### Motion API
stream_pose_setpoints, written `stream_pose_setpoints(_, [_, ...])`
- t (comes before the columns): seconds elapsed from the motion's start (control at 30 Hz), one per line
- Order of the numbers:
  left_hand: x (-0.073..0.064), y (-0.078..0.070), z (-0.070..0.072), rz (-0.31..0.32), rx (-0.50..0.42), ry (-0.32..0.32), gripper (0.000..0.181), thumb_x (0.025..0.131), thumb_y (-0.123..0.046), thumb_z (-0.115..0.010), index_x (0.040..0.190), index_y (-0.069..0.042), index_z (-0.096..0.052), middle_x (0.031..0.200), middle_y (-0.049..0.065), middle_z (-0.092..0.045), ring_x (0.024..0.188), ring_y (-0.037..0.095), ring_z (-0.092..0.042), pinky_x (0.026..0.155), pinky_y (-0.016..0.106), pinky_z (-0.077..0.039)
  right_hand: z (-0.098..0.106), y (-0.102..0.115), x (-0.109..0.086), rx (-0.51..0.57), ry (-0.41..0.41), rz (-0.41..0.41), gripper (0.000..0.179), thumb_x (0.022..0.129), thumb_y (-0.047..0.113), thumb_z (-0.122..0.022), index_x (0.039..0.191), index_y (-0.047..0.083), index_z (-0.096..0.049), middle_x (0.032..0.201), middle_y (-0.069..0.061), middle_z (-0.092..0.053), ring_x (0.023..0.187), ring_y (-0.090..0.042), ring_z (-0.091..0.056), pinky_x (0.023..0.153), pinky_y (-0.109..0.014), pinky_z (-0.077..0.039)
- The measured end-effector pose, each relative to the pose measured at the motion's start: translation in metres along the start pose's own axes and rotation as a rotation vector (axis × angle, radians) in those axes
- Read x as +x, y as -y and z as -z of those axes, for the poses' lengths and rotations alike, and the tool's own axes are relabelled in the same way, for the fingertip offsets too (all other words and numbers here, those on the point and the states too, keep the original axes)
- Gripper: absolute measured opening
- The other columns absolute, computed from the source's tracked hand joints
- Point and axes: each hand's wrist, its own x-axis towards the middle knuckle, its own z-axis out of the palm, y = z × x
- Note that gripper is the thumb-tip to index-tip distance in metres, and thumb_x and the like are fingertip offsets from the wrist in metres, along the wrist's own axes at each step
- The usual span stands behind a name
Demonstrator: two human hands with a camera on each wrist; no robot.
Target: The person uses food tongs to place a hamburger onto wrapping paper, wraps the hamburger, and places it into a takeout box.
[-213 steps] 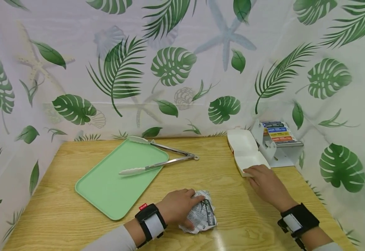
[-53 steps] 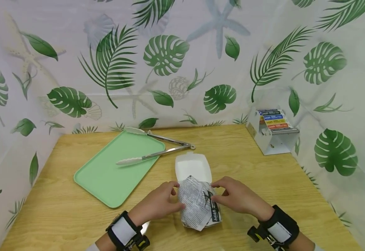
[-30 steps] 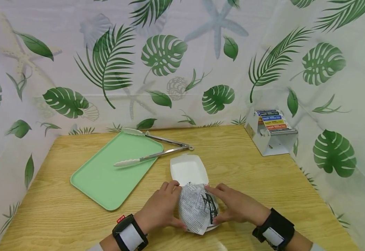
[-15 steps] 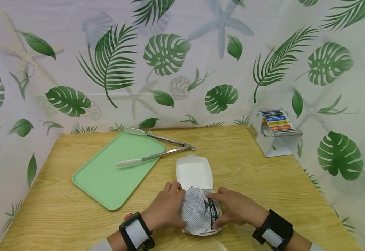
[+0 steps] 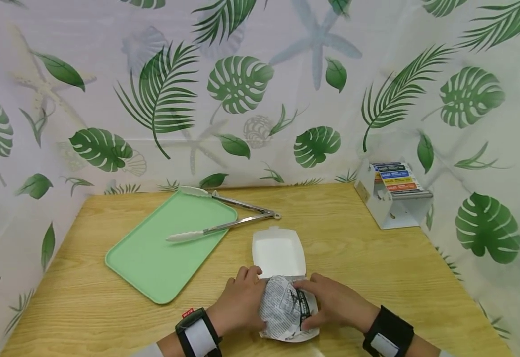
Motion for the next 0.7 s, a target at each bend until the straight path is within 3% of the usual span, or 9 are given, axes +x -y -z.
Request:
stream_pose_setpoints(0.1, [-0.001, 0.0, 0.0, -0.009, 0.053, -0.002, 0.081, 0.057, -0.045, -0.096, 0.123, -0.007, -0.067, 0.141, 0.008, -0.047, 0.121, 0.027, -0.044, 0.087, 0.049, -0.048, 0.005, 0.001, 0.0, 0.003, 0.049, 0.0, 0.086, 0.071, 0.055, -0.087, 0.14, 0.013, -0.059, 0.101, 0.003, -0.054, 0.078, -0.008, -0.047, 0.067, -0.026, -0.045])
stream_pose_setpoints(0.2, [0.0, 0.0, -0.001, -0.021, 0.098, 0.012, 0.082, 0.057, -0.046, -0.095, 0.123, -0.007, -0.068, 0.144, 0.008, -0.046, 0.122, 0.027, -0.043, 0.086, 0.048, -0.048, 0.013, 0.002, -0.001, 0.067, 0.111, -0.016, 0.083, 0.073, 0.05, -0.088, 0.141, 0.012, -0.057, 0.114, -0.001, -0.058, 0.093, -0.014, -0.055, 0.08, -0.036, -0.051])
stream_pose_setpoints(0.3, [0.003, -0.001, -0.002, -0.027, 0.111, 0.032, 0.08, 0.057, -0.046, -0.096, 0.121, -0.007, -0.068, 0.147, 0.007, -0.045, 0.124, 0.027, -0.043, 0.084, 0.048, -0.047, 0.019, 0.002, -0.003, 0.148, 0.154, -0.046, 0.078, 0.076, 0.041, -0.089, 0.14, 0.01, -0.057, 0.124, -0.006, -0.06, 0.107, -0.022, -0.059, 0.092, -0.047, -0.051])
stream_pose_setpoints(0.37, [0.004, -0.001, -0.002, -0.026, 0.112, 0.047, 0.08, 0.057, -0.046, -0.096, 0.122, -0.007, -0.068, 0.151, 0.008, -0.043, 0.128, 0.027, -0.042, 0.086, 0.049, -0.048, 0.019, 0.002, -0.003, 0.151, 0.157, -0.064, 0.075, 0.076, 0.038, -0.09, 0.137, 0.008, -0.058, 0.122, -0.007, -0.062, 0.107, -0.024, -0.06, 0.093, -0.049, -0.051])
stream_pose_setpoints(0.53, [0.005, -0.003, -0.001, -0.023, 0.073, 0.066, 0.087, 0.057, -0.043, -0.097, 0.127, -0.002, -0.065, 0.16, 0.011, -0.035, 0.137, 0.033, -0.037, 0.093, 0.062, -0.049, 0.01, 0.009, 0.002, 0.0, 0.096, -0.105, 0.071, 0.071, 0.041, -0.092, 0.129, 0.009, -0.065, 0.111, -0.007, -0.069, 0.098, -0.025, -0.065, 0.086, -0.049, -0.054])
stream_pose_setpoints(0.7, [0.005, -0.004, -0.002, 0.009, -0.004, 0.062, 0.09, 0.056, -0.04, -0.098, 0.129, 0.0, -0.064, 0.165, 0.012, -0.025, 0.145, 0.047, -0.028, 0.091, 0.079, -0.04, 0.001, 0.013, 0.003, -0.153, 0.03, -0.141, 0.072, 0.067, 0.047, -0.092, 0.126, 0.015, -0.068, 0.097, -0.005, -0.072, 0.082, -0.021, -0.065, 0.072, -0.045, -0.055])
